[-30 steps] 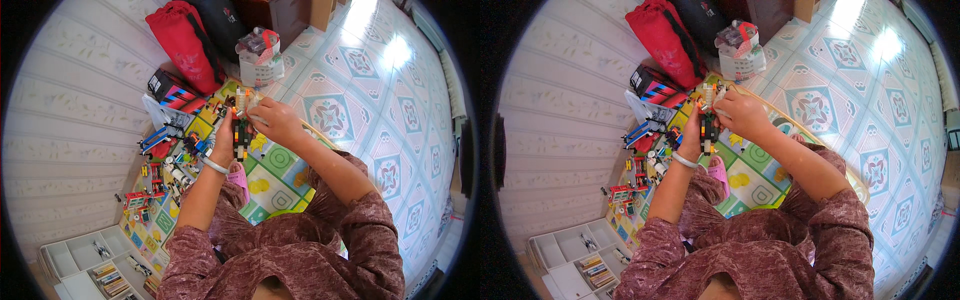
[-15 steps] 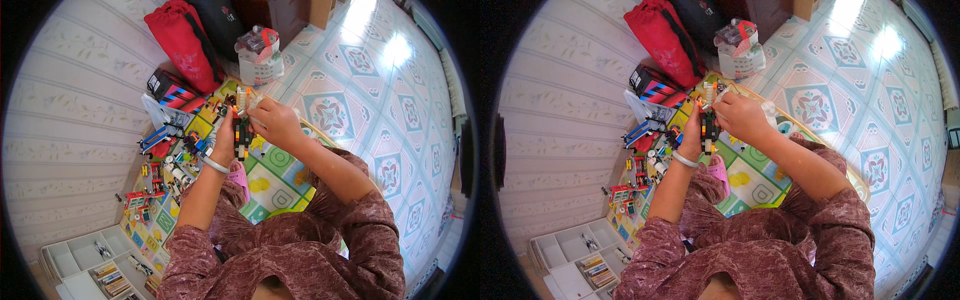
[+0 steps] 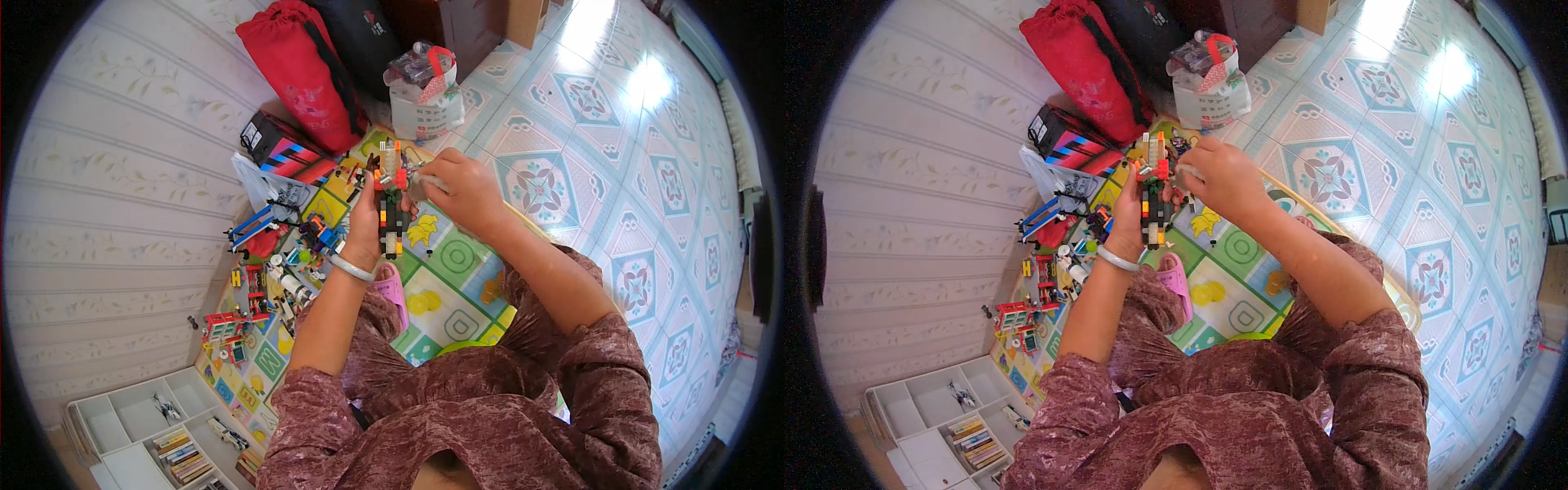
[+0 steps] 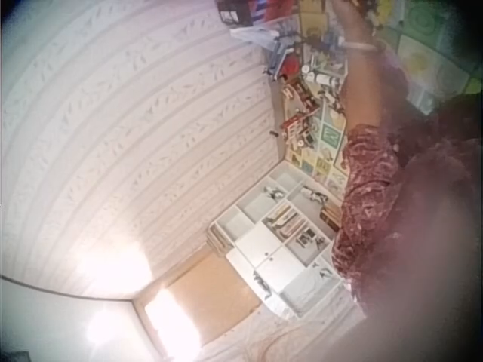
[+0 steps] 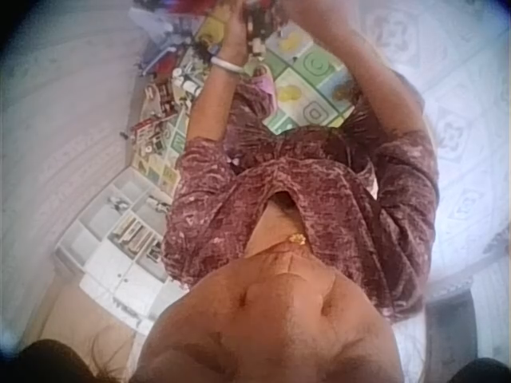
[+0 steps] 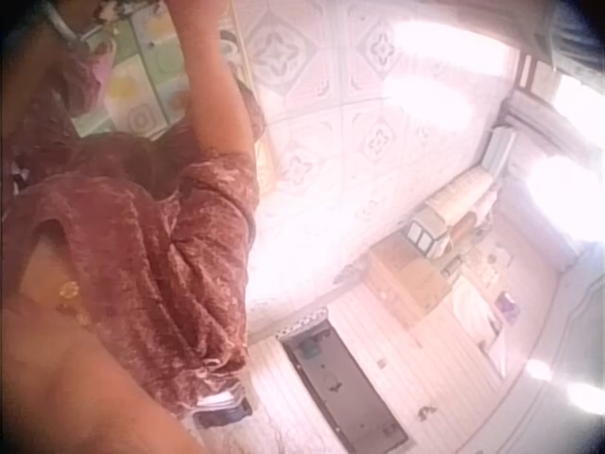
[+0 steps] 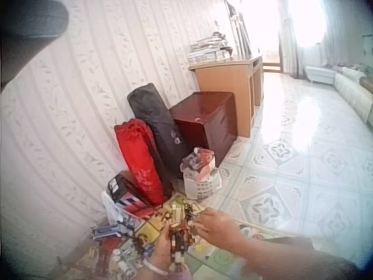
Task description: Assembling and interacting with Lego toys on a play mat.
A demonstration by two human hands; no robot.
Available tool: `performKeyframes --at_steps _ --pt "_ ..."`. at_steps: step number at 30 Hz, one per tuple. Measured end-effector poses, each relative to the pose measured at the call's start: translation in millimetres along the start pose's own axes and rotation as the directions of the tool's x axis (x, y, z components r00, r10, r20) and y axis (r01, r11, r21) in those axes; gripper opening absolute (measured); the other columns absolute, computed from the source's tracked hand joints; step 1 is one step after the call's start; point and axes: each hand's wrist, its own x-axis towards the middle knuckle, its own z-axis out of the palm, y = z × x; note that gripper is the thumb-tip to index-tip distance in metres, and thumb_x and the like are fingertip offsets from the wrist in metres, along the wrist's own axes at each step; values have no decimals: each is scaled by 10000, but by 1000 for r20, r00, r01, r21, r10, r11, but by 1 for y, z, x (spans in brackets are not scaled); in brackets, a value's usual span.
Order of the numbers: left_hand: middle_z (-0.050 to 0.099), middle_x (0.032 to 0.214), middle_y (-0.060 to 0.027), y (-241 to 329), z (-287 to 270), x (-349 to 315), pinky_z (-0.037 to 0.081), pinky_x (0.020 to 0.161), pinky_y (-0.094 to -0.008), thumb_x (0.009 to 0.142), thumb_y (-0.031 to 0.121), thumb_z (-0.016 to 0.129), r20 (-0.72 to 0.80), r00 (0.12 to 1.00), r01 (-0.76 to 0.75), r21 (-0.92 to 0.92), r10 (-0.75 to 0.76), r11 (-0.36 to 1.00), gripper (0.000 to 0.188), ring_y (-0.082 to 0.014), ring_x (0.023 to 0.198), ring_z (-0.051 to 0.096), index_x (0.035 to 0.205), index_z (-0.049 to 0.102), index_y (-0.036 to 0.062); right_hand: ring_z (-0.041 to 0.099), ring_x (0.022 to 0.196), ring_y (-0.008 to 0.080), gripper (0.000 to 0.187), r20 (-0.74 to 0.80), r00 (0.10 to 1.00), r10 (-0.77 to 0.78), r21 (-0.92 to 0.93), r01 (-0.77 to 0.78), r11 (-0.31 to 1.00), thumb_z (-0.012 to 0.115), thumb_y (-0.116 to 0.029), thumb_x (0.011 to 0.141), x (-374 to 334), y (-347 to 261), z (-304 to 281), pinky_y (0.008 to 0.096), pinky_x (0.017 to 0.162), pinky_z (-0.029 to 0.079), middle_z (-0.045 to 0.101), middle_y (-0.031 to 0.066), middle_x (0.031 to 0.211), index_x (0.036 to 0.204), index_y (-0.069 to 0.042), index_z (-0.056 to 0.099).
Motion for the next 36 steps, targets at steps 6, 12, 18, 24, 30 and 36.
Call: performKeyframes --at_steps 6,12,18,24,30,36 --pt "601 702 -92 1 11 -3 524 661 -341 1021 562 276 -94 995 34 74 -27 997 613 -236 675 621 952 591 41 640 781 299 136 -138 987 -83 116 100 988 705 -168 757 2 -6 8 410 674 518 602 80 856 882 -114 701" --pt "601 696 -85 -6 0 2 523 646 -330 1024 553 278 -61 998 27 129 -19 991 609 -225 670 625 931 602 47 639 766 291 136 93 987 -133 -43 138 990 687 -185 766 1 6 7 416 655 516 584 75 842 889 -126 690" --pt "605 702 -89 -7 -2 1 528 646 -333 1023 552 287 -36 999 29 70 -26 997 601 -232 665 629 964 605 46 631 758 297 126 -35 995 -95 -50 93 994 688 -185 755 3 0 4 416 647 515 581 74 830 870 -136 677" --pt "612 706 -89 -9 -5 5 529 645 -330 1020 553 299 -77 996 46 63 -41 997 599 -231 659 631 996 611 42 632 783 303 138 92 993 -78 25 76 997 702 -179 748 -2 1 7 421 668 516 597 86 849 870 -119 675" --pt "616 725 -83 -11 -1 4 542 649 -339 1031 528 293 -7 998 67 42 -67 997 572 -234 662 632 1030 599 44 645 805 333 236 108 992 66 129 -80 988 721 -218 793 3 0 0 416 697 521 623 104 903 1014 -137 693" --pt "619 724 -81 -13 0 3 523 617 -306 1024 545 304 -81 992 110 105 -102 988 578 -201 648 626 995 597 47 643 834 332 391 204 979 16 33 -23 999 732 -246 777 4 -9 0 434 707 513 635 110 933 1146 -157 640"
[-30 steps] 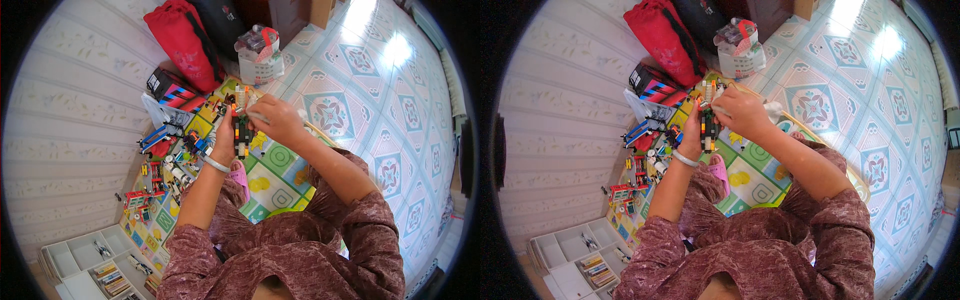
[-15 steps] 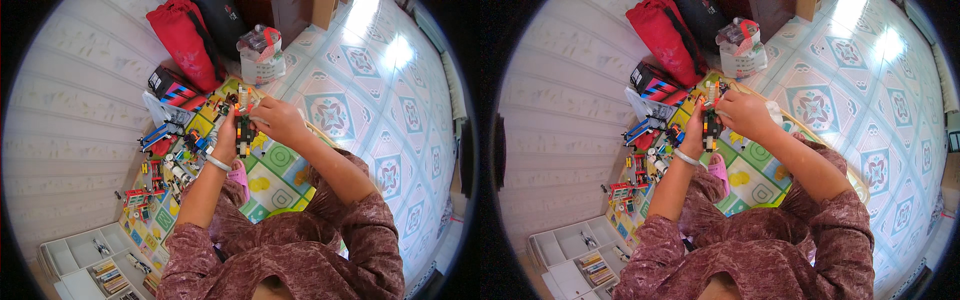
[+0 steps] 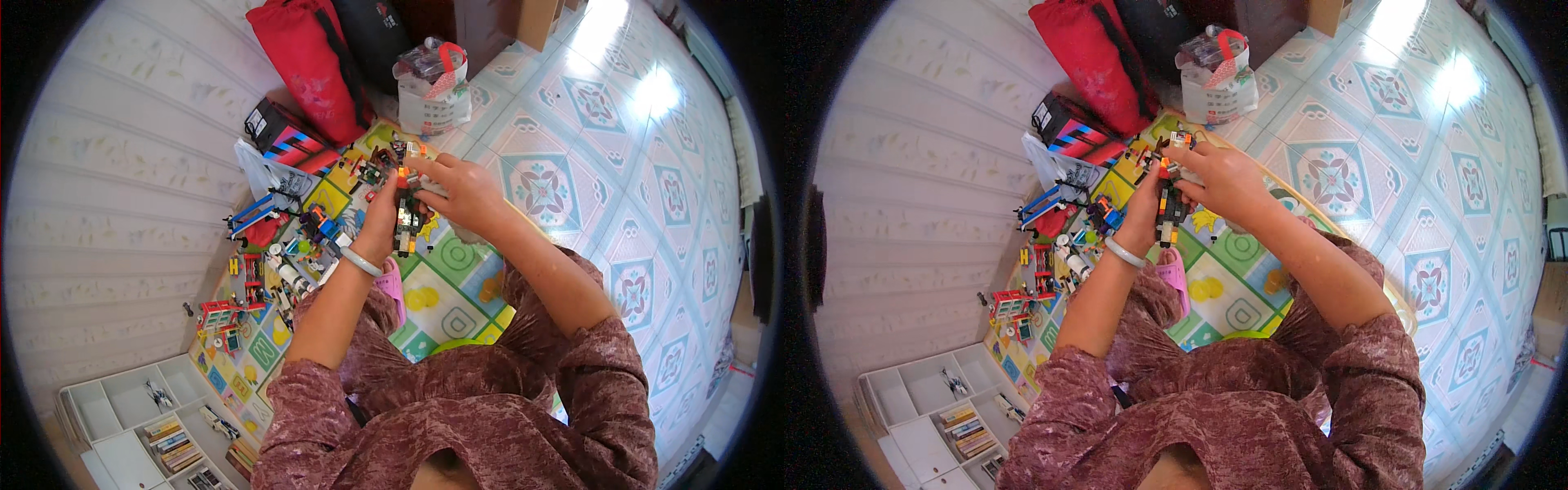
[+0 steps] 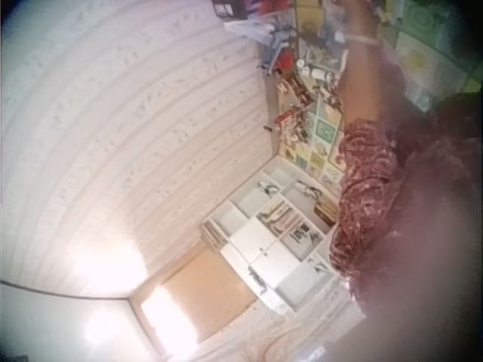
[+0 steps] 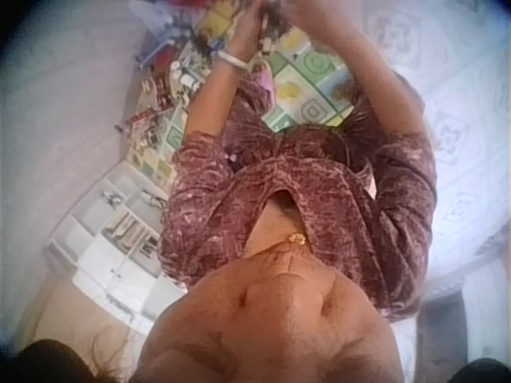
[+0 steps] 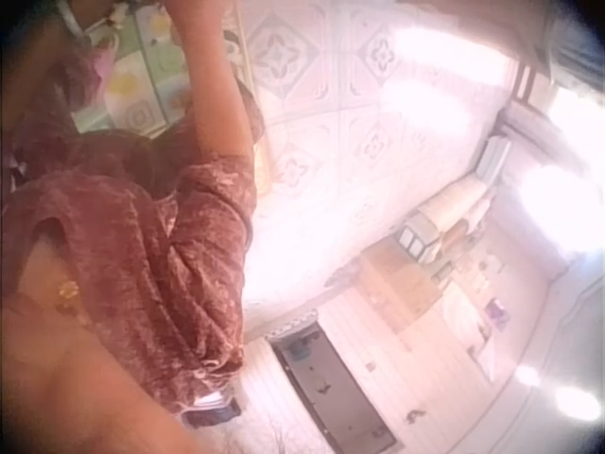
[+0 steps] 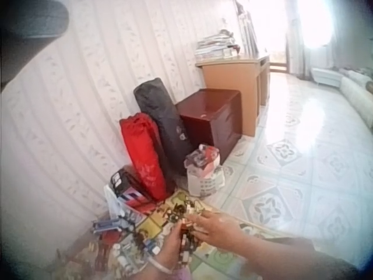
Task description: Assembling and interacting with Lego toys on a play mat.
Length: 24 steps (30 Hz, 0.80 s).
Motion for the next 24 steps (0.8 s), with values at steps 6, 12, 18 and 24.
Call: performKeyframes --at_steps 6,12,18,24 --pt "621 723 -66 2 3 -1 513 599 -293 1024 542 314 19 1000 -15 -11 15 1000 554 -187 641 624 1020 592 63 644 834 336 376 -28 1000 -14 -8 13 1000 732 -272 779 0 2 2 437 708 509 636 110 938 1117 -141 632" --pt "623 723 -63 0 2 -2 515 598 -297 1028 530 314 28 999 -23 2 23 1000 528 -177 642 628 1052 595 83 647 858 348 367 5 996 86 -14 -86 996 734 -301 789 0 3 5 444 737 505 649 128 933 1080 -104 631" --pt "624 720 -68 1 2 -2 521 600 -296 1028 527 314 36 999 -22 -19 23 1000 529 -180 647 634 1049 598 82 651 877 350 379 11 990 137 -7 -137 991 734 -318 792 2 0 4 443 754 506 663 139 947 1080 -94 633" --pt "619 719 -78 0 0 1 529 610 -309 1024 539 307 30 1000 3 -22 -3 1000 547 -209 652 637 1026 603 80 652 891 355 396 32 989 144 -5 -144 990 732 -323 797 3 0 1 439 768 509 670 146 968 1101 -90 634"
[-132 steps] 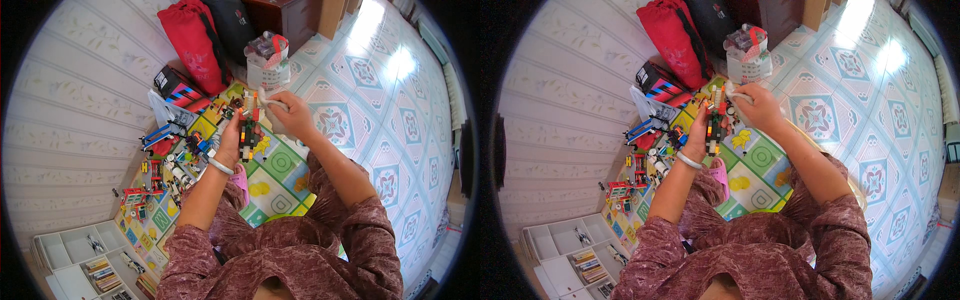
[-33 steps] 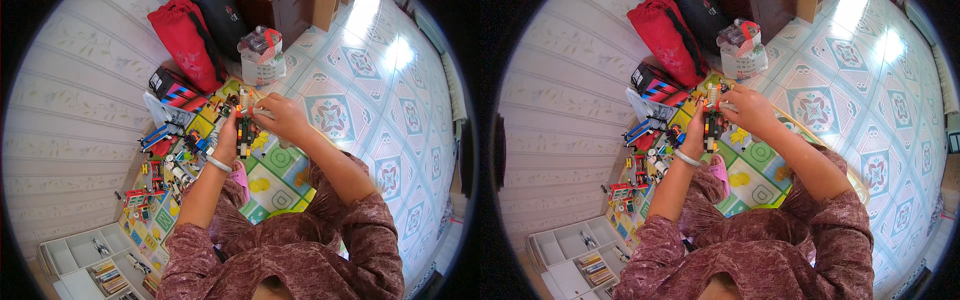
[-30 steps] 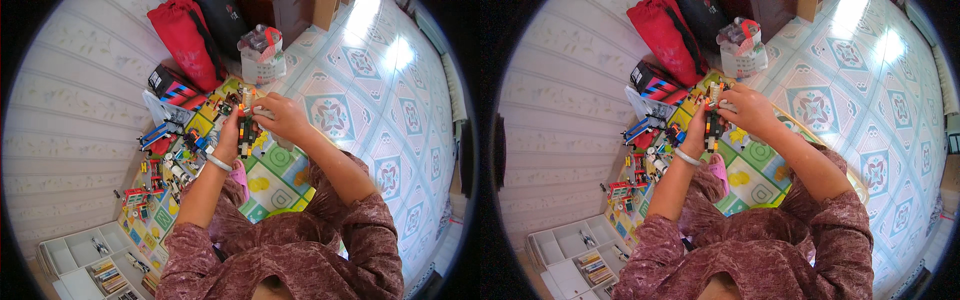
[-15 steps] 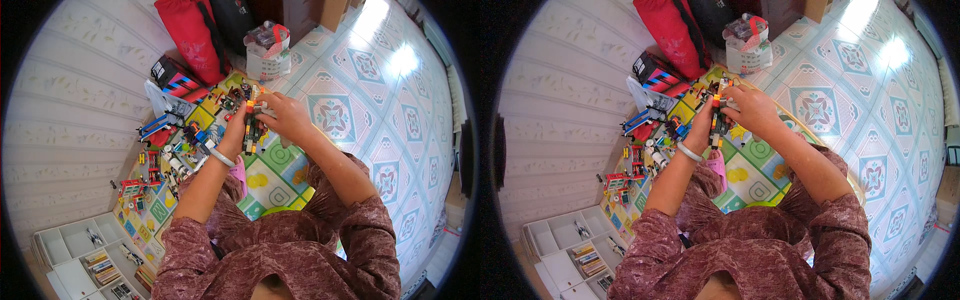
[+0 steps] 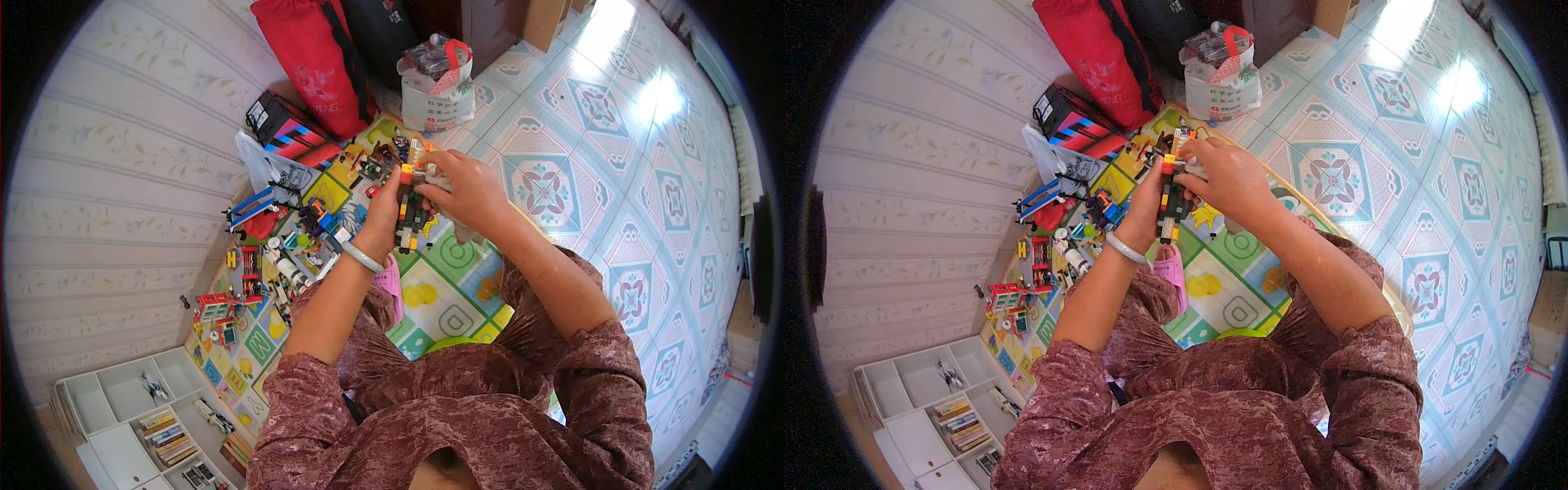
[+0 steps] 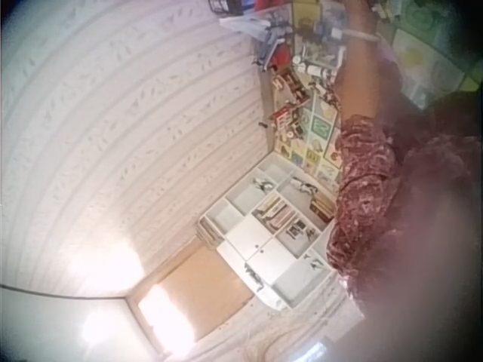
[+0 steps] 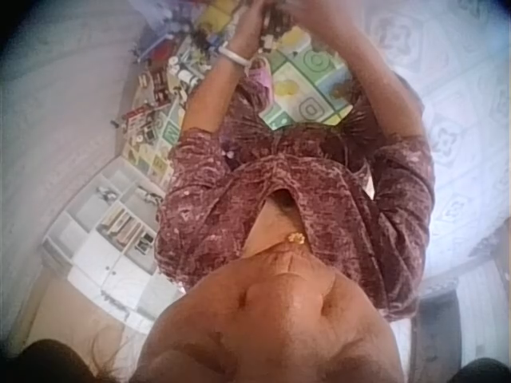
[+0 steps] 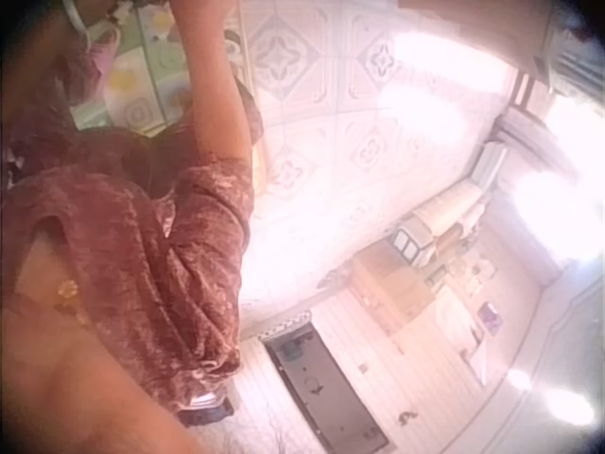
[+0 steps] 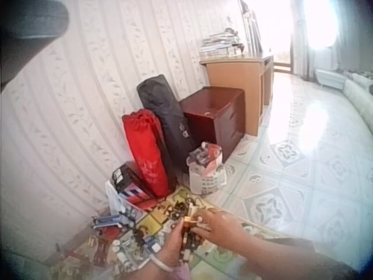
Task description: Assembling and interacting with Lego toys on a play mat.
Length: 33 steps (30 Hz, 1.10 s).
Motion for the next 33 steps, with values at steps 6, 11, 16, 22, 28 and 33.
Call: performKeyframes --at_steps 6,11,16,22,28,33 --pt "621 719 -120 5 -10 4 546 664 -358 1024 536 294 60 998 -2 -93 8 996 576 -269 699 648 994 608 54 666 896 338 410 -142 980 136 237 -99 966 758 -335 786 5 19 -10 392 794 521 682 147 1020 1082 -66 665" --pt "623 721 -133 4 -16 5 545 682 -375 1025 534 286 82 997 -3 -146 15 989 584 -293 705 646 1001 605 46 673 889 308 289 -112 938 328 373 -266 889 763 -277 787 8 25 -18 374 784 517 691 144 944 921 -28 706" --pt "625 713 -136 5 -12 7 548 687 -376 1024 533 288 49 999 24 -101 -19 995 588 -292 706 650 991 603 38 661 846 312 226 -201 979 -10 361 84 929 739 -249 787 2 18 -10 382 741 518 676 126 897 913 -63 719" --pt "611 707 -116 0 -13 9 545 654 -365 1003 582 312 39 999 37 -46 -35 998 624 -282 683 640 969 613 36 635 782 337 150 -107 977 -182 95 192 977 702 -215 760 1 16 -3 427 701 514 618 106 804 849 -95 712" --pt "601 687 -111 3 -9 6 530 632 -361 1000 591 315 64 998 27 6 -27 1000 622 -278 681 641 964 614 47 647 815 333 146 -150 988 -23 -73 12 997 700 -204 782 7 30 -9 412 703 514 648 119 884 851 -75 693" --pt "602 686 -116 5 -1 2 530 625 -362 1006 579 307 38 999 15 -18 -14 1000 611 -281 676 639 947 610 52 646 800 333 132 -206 978 34 139 -6 990 698 -178 781 2 16 -11 412 695 513 649 118 881 872 -83 704"
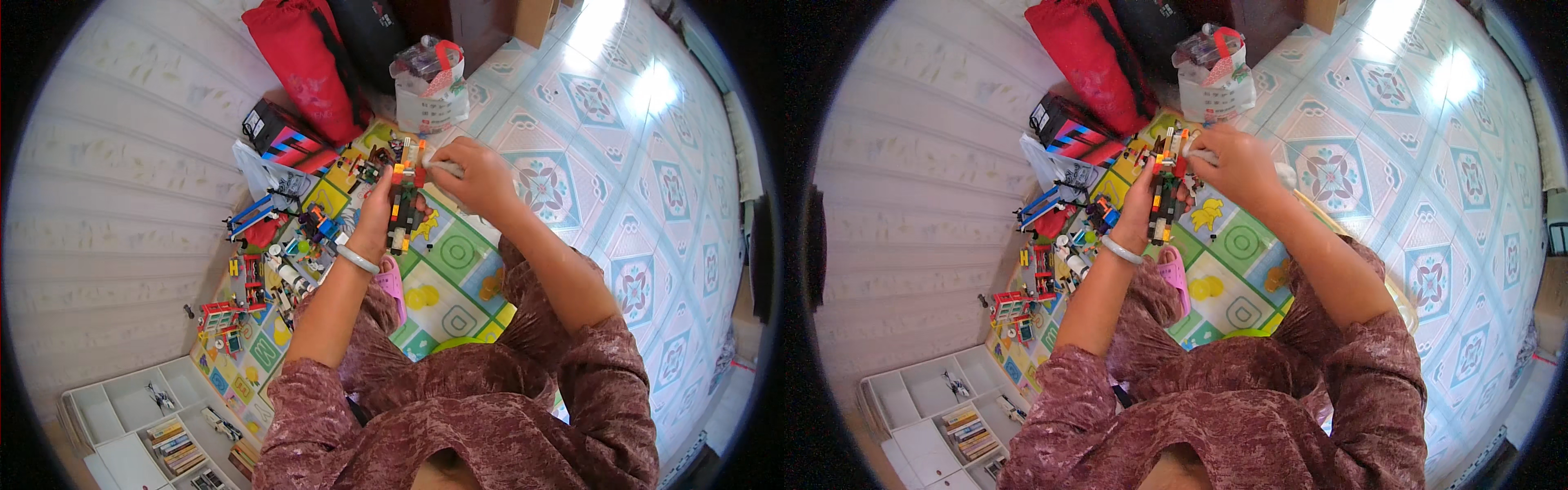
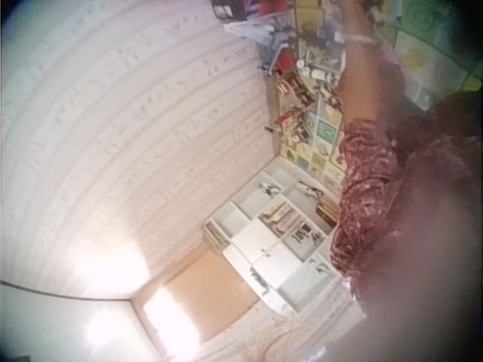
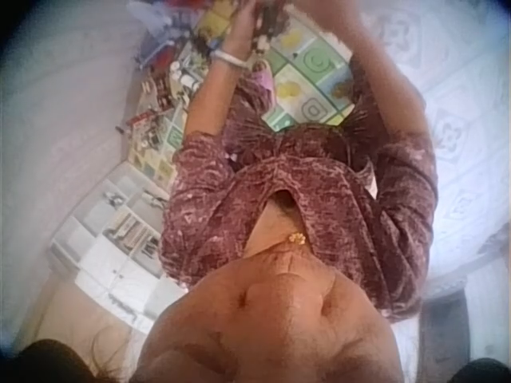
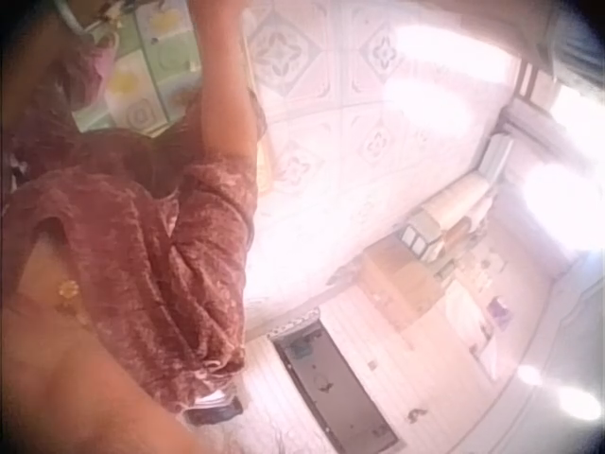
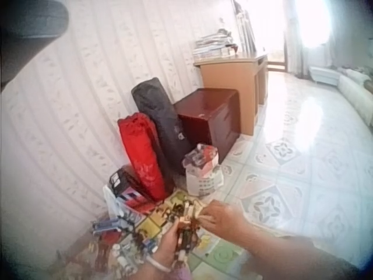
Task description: Assembling and interacting with Lego toys on a play mat.
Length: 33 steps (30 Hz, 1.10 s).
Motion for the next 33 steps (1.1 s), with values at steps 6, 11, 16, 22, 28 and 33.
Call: performKeyframes --at_steps 6,11,16,22,28,33 --pt "615 696 -120 1 -7 0 534 627 -348 1011 569 300 -46 999 5 74 -1 997 617 -280 669 643 949 608 38 646 774 320 140 87 972 -216 -4 217 976 705 -213 756 -2 1 9 420 672 517 638 103 824 845 -106 701" --pt "618 693 -119 4 0 -2 536 633 -353 1012 569 298 -64 998 5 65 -1 998 629 -276 664 646 921 608 29 640 763 318 124 48 986 -161 19 161 987 690 -193 757 1 0 4 423 664 511 623 97 797 840 -102 706" --pt "620 690 -115 1 -1 -2 536 631 -352 1013 565 302 -39 999 -19 60 21 998 630 -272 660 646 921 614 25 642 779 322 131 45 990 -136 -10 136 991 690 -190 757 -4 -4 11 422 672 512 631 106 813 847 -96 709" --pt "620 687 -114 2 -6 0 546 656 -350 1014 564 303 -74 997 -17 140 28 990 610 -255 670 657 951 603 36 648 781 318 153 84 989 -126 73 120 990 701 -179 759 -3 9 6 395 699 515 645 117 844 874 -80 720" --pt "600 670 -110 8 2 -3 537 666 -372 1018 562 288 -4 997 -71 19 71 997 621 -256 661 629 962 597 27 650 789 316 158 0 1000 12 85 -12 996 702 -182 765 1 -2 -3 387 710 514 654 117 861 875 -70 717" --pt "608 685 -108 5 -3 -1 544 685 -362 1016 563 293 -17 999 -40 44 41 998 603 -247 659 628 996 597 43 644 786 316 165 -3 982 -187 63 187 980 696 -219 763 -1 -4 8 407 687 513 643 116 842 873 -97 714"
